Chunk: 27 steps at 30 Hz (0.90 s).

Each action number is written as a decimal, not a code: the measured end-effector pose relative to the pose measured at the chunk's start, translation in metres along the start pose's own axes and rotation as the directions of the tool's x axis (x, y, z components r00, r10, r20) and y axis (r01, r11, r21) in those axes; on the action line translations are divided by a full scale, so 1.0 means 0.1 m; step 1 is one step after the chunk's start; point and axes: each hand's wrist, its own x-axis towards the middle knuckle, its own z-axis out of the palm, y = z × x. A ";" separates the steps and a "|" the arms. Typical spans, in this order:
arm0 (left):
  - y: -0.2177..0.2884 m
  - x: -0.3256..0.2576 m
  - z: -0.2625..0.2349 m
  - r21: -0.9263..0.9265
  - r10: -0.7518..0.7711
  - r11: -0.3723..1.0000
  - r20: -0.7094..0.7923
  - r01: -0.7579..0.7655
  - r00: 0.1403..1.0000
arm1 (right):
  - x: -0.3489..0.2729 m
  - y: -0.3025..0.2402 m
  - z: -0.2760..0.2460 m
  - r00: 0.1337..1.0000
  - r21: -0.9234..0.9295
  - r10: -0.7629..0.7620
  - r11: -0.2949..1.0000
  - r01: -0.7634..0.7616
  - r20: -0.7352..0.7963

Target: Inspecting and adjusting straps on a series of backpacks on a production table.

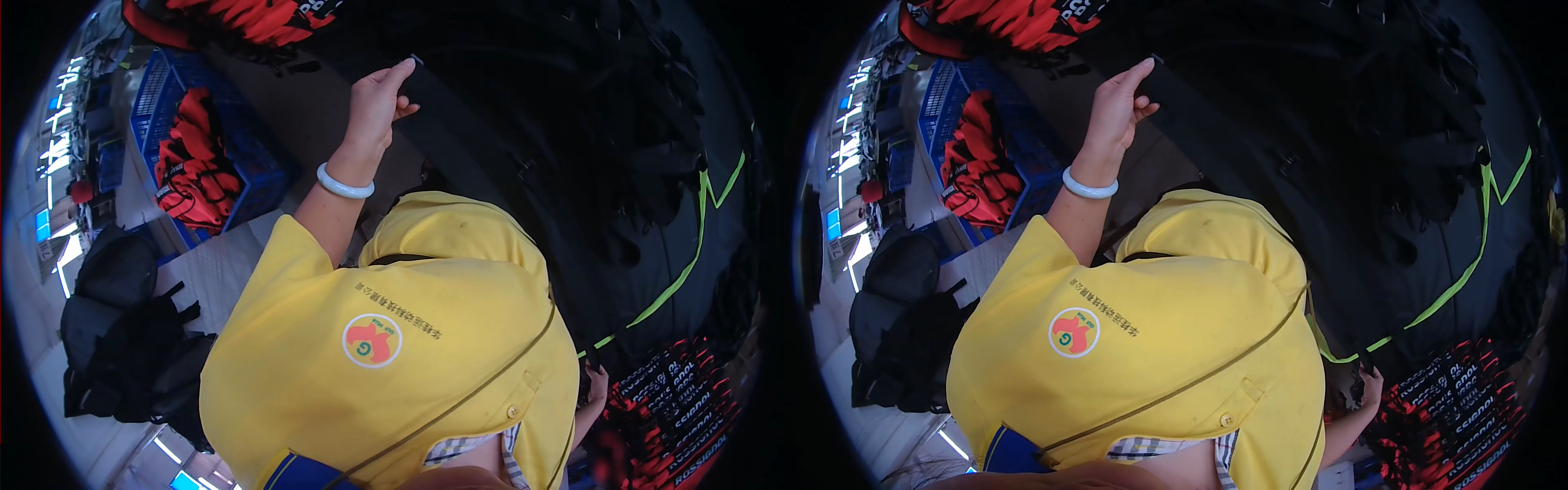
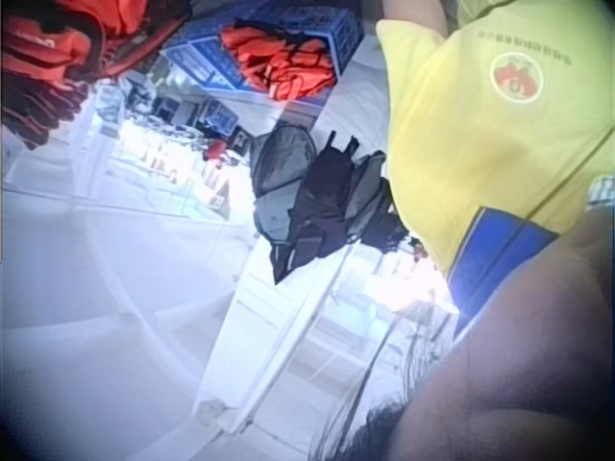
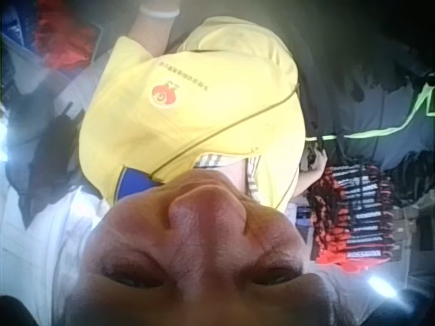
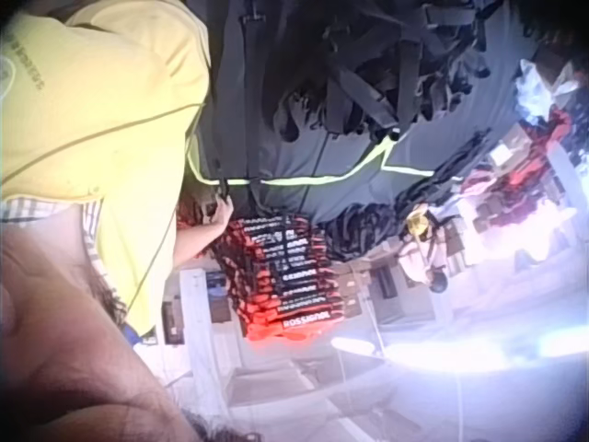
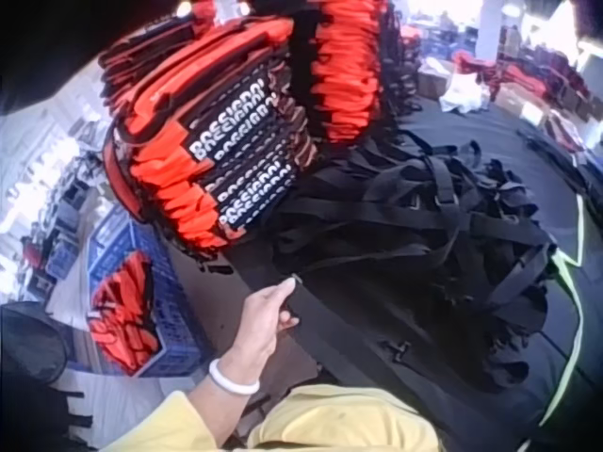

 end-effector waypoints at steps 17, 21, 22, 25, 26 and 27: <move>-0.21 -0.02 0.14 -0.323 -0.057 0.941 0.141 0.101 0.988 | 0.27 -0.44 -0.16 0.973 -0.169 -0.204 0.968 0.184 -0.105; -0.28 0.60 -0.31 -0.466 0.093 0.885 0.175 -0.001 0.980 | 0.20 -0.56 -0.14 0.940 -0.236 -0.337 0.919 0.317 -0.048; -0.20 0.81 -0.54 -0.439 0.077 0.898 0.175 0.008 0.982 | 0.14 -0.62 -0.15 0.966 -0.251 -0.231 0.948 0.196 -0.115; 0.03 1.56 -1.17 -0.214 -0.012 0.976 -0.179 -0.027 0.984 | -0.11 -0.96 -0.19 0.848 -0.273 -0.530 0.817 0.508 -0.009; 0.03 1.58 -1.56 0.510 0.422 0.719 0.220 -0.472 0.879 | -0.21 -1.09 -0.19 0.871 -0.242 -0.491 0.842 0.482 0.024; 0.19 1.70 -1.92 0.660 0.503 0.370 0.449 -0.654 0.738 | -0.31 -1.26 -0.18 0.991 -0.026 -0.124 0.992 0.126 0.058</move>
